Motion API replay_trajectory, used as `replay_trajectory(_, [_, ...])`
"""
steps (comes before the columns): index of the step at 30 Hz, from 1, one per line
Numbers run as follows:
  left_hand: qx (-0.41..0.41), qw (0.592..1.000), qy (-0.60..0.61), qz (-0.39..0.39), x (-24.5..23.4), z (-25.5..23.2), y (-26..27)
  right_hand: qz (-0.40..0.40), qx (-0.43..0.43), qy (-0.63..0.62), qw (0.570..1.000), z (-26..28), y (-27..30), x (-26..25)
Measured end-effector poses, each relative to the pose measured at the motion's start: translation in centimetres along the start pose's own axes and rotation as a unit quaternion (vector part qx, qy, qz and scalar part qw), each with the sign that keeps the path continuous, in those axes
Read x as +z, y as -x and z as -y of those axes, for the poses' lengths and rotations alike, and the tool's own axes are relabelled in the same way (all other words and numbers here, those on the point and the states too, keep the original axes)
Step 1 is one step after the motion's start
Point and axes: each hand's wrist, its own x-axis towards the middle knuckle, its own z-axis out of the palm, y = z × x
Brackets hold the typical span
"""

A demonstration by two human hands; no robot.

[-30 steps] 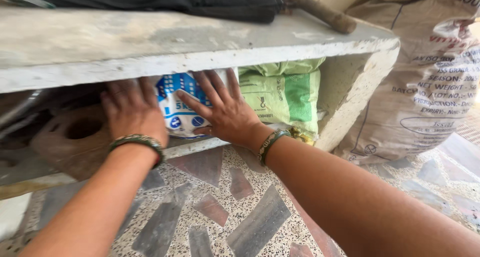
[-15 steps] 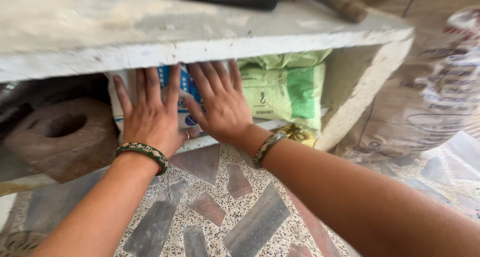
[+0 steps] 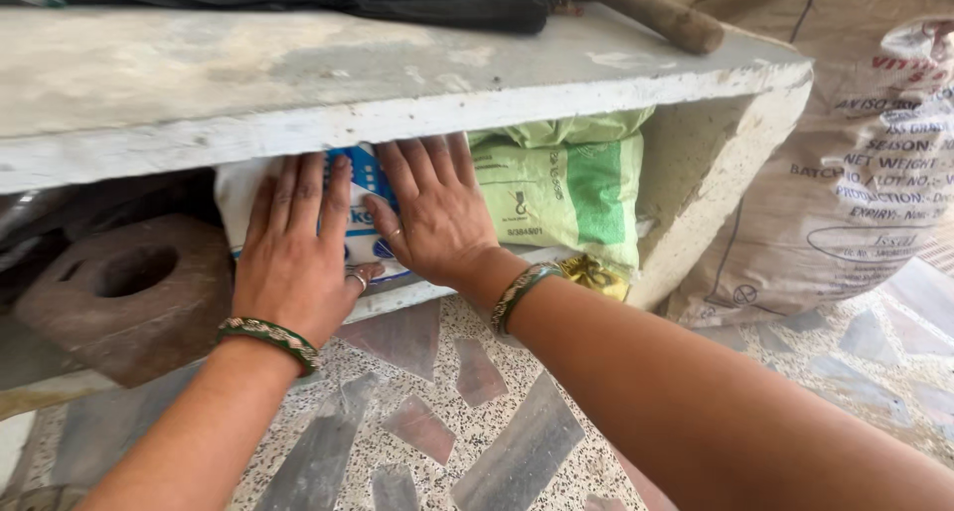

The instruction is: The person organizes shoes, bags, and cloths on a shelf and cleans the area by hand with a cloth.

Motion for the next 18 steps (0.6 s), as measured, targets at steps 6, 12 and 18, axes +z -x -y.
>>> replay_trajectory(6, [0.001,0.999,-0.046,0.024,-1.4,1.2,-0.4,-0.036,-0.004,0.003,0.999,2.2,-2.2,0.3])
replay_trajectory(12, [-0.027,0.989,-0.085,0.119,-0.2,2.5,-1.5,0.095,0.071,0.015,0.993,2.3,-3.0,0.8])
replay_trajectory(18, [-0.058,0.975,-0.039,0.212,-3.2,1.9,-2.4,0.074,0.036,0.065,0.995,3.2,-3.1,0.7])
